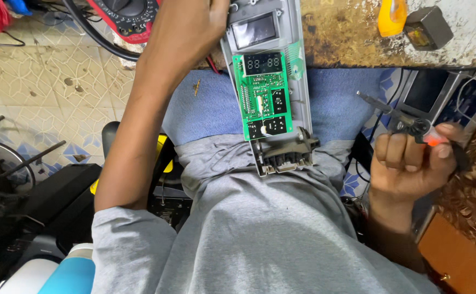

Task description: The person sits in a chair and holds a circuit board on their lap. They use a soldering iron to apply heat to the board while feeding solder from a spool held in the other hand. The person flips the board over to work on the other side and continues soldering.

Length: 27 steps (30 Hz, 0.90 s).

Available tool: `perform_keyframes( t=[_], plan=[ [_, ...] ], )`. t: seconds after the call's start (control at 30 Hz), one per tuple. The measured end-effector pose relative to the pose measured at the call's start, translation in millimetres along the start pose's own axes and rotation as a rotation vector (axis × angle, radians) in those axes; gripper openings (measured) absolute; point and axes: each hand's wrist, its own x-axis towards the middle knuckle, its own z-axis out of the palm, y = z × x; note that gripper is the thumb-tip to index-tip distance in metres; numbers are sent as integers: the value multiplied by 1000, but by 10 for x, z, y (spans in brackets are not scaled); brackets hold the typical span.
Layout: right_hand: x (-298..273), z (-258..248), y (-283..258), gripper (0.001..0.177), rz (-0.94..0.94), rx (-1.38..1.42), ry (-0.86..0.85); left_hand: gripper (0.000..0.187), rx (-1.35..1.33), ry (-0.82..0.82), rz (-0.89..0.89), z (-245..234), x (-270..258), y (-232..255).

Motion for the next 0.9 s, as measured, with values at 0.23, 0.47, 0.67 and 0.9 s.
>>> perform_keyframes(
  t=[0.23, 0.47, 0.67, 0.9],
  plan=[
    [35, -30, -7, 21, 6, -27, 41, 36, 27, 11, 533, -313, -211, 604],
    [96, -26, 14, 19, -20, 12, 30, 15, -226, -207, 839, -138, -76, 664],
    [141, -120, -1, 20, -18, -24, 16, 29, -387, -296, 855, -83, 50, 787],
    [249, -80, 7, 17, 6, -26, -12, 21, -374, -314, 778, 49, 70, 829]
  ],
)
